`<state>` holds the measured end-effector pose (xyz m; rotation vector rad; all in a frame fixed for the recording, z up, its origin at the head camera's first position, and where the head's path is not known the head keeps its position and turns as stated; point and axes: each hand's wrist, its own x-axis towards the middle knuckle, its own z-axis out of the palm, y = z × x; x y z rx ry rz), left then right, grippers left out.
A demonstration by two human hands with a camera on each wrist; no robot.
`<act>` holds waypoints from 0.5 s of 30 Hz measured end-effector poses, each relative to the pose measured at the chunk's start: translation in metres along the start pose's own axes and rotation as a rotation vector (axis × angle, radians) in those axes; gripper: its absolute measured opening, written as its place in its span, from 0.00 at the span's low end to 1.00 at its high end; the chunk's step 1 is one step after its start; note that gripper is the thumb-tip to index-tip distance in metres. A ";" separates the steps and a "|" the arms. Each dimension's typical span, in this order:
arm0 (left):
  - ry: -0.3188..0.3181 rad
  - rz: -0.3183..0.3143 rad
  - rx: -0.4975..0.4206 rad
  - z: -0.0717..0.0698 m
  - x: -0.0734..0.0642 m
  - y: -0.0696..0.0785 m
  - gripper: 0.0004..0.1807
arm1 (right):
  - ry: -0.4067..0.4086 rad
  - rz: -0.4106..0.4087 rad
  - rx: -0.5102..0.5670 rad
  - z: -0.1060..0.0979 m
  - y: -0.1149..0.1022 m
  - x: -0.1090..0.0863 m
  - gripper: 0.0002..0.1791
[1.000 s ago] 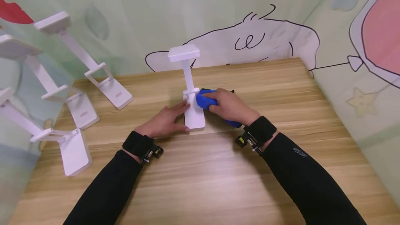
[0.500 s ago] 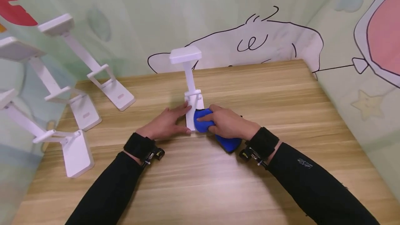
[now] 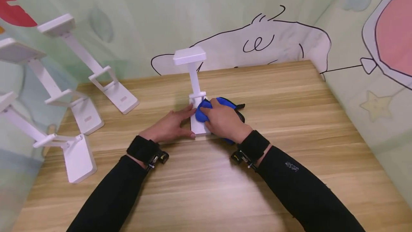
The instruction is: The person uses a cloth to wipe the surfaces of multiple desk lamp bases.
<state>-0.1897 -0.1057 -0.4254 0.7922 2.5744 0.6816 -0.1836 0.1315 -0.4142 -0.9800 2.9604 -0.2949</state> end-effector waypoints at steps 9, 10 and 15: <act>-0.018 -0.008 -0.003 -0.001 -0.001 0.004 0.53 | -0.168 -0.176 0.151 -0.017 0.017 -0.036 0.23; -0.020 -0.011 -0.004 -0.002 -0.001 0.004 0.53 | -0.176 -0.142 0.157 -0.021 0.020 -0.034 0.23; -0.024 -0.020 -0.016 -0.002 -0.001 0.004 0.53 | -0.084 0.070 0.099 -0.024 0.019 -0.016 0.26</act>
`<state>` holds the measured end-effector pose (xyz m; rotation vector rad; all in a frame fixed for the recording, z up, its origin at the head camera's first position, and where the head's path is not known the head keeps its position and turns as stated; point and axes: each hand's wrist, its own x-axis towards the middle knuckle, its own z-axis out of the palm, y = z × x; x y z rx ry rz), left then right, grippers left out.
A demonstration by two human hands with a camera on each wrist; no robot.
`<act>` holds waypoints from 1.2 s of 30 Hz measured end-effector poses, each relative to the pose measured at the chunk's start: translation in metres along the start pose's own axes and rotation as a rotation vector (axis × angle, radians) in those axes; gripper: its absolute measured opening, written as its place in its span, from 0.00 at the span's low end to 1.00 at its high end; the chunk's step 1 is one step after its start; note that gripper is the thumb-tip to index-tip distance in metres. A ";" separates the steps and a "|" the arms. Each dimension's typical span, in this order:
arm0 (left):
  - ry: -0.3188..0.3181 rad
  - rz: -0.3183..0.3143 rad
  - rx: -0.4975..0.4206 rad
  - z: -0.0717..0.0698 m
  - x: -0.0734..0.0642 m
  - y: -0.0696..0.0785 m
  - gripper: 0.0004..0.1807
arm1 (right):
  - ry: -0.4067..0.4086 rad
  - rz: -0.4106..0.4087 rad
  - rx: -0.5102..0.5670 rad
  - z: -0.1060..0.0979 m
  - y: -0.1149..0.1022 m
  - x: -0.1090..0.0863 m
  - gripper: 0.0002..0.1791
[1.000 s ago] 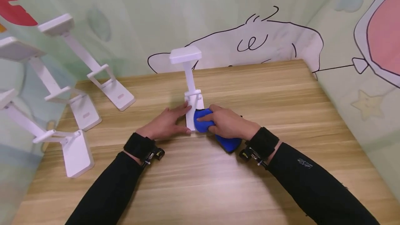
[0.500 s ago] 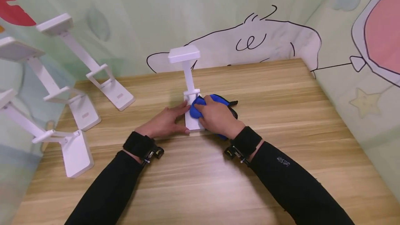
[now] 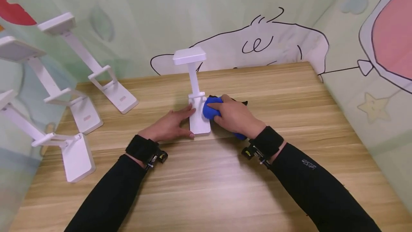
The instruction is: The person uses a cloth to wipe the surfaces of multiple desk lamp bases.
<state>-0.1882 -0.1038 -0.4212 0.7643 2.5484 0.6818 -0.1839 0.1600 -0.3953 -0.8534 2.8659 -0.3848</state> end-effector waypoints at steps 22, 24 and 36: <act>-0.016 -0.009 -0.004 0.008 -0.001 -0.001 0.54 | -0.026 0.260 0.101 0.017 0.027 0.036 0.29; -0.019 -0.011 -0.013 0.007 0.000 -0.001 0.54 | -0.014 0.273 0.067 0.021 0.021 0.045 0.29; 0.000 -0.028 0.002 0.001 0.002 0.000 0.54 | -0.003 0.206 -0.042 0.032 -0.016 0.011 0.32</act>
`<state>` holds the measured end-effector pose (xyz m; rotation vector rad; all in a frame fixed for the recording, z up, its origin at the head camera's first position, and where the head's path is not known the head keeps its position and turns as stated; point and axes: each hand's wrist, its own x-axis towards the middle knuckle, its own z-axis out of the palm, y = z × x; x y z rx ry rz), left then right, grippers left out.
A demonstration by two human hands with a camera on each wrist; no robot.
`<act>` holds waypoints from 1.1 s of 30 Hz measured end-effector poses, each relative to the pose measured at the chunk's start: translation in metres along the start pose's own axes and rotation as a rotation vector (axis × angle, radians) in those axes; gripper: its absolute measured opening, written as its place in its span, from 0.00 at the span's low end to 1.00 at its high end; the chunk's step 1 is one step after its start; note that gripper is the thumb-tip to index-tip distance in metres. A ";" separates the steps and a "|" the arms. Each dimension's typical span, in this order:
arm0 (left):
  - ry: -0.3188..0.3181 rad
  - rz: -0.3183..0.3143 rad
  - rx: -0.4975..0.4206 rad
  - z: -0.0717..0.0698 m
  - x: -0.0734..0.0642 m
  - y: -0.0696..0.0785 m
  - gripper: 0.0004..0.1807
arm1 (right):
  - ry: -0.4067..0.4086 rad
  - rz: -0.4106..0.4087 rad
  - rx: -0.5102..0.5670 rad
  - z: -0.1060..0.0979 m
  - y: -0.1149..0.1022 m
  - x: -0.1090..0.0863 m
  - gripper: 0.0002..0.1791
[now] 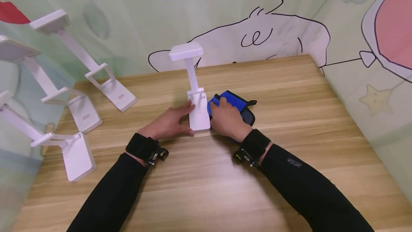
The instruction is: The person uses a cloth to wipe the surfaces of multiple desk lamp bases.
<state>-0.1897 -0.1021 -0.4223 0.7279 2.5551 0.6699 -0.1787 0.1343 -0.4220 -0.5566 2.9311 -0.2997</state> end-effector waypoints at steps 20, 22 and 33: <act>-0.058 0.034 -0.018 -0.014 0.001 -0.007 0.49 | 0.208 -0.389 -0.097 0.002 -0.046 -0.060 0.20; -0.069 0.040 -0.012 -0.014 0.002 -0.007 0.46 | 0.274 -0.447 -0.167 0.014 -0.047 -0.059 0.16; -0.019 0.013 -0.015 -0.010 0.001 -0.008 0.44 | 0.346 -0.444 -0.243 0.018 -0.017 -0.067 0.13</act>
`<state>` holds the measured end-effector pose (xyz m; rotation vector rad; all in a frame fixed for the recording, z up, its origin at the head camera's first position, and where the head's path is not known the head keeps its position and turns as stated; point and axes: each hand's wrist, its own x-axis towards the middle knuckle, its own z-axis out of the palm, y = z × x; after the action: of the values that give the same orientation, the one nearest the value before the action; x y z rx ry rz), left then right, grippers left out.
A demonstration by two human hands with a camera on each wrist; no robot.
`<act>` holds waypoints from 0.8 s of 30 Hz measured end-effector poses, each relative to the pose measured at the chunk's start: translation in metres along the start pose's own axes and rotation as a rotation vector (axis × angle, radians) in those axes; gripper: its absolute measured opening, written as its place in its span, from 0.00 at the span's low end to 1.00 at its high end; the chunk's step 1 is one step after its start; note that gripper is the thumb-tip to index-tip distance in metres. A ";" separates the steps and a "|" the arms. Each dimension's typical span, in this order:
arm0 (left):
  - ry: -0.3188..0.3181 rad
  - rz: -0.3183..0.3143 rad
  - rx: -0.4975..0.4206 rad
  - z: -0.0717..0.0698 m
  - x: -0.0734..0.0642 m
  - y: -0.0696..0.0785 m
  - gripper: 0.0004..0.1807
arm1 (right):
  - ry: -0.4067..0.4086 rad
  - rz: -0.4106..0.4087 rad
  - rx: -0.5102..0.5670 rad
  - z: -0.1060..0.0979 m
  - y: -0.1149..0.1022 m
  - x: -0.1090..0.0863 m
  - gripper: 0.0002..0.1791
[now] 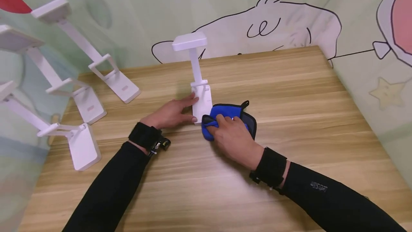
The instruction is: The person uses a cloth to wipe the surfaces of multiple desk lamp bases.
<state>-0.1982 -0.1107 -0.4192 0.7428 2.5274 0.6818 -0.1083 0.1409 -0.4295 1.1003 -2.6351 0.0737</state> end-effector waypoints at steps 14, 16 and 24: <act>0.001 0.004 -0.074 0.007 0.001 0.003 0.44 | -0.030 0.017 0.160 0.001 0.020 0.011 0.28; -0.002 0.005 -0.074 0.008 0.002 0.003 0.44 | -0.025 0.010 0.137 0.004 0.023 0.015 0.26; 0.012 0.022 -0.055 0.005 0.002 0.004 0.44 | -0.066 -0.007 0.111 0.012 0.056 0.057 0.22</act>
<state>-0.1957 -0.1051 -0.4215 0.7507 2.5042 0.7626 -0.1884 0.1396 -0.4214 1.1658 -2.7148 0.1871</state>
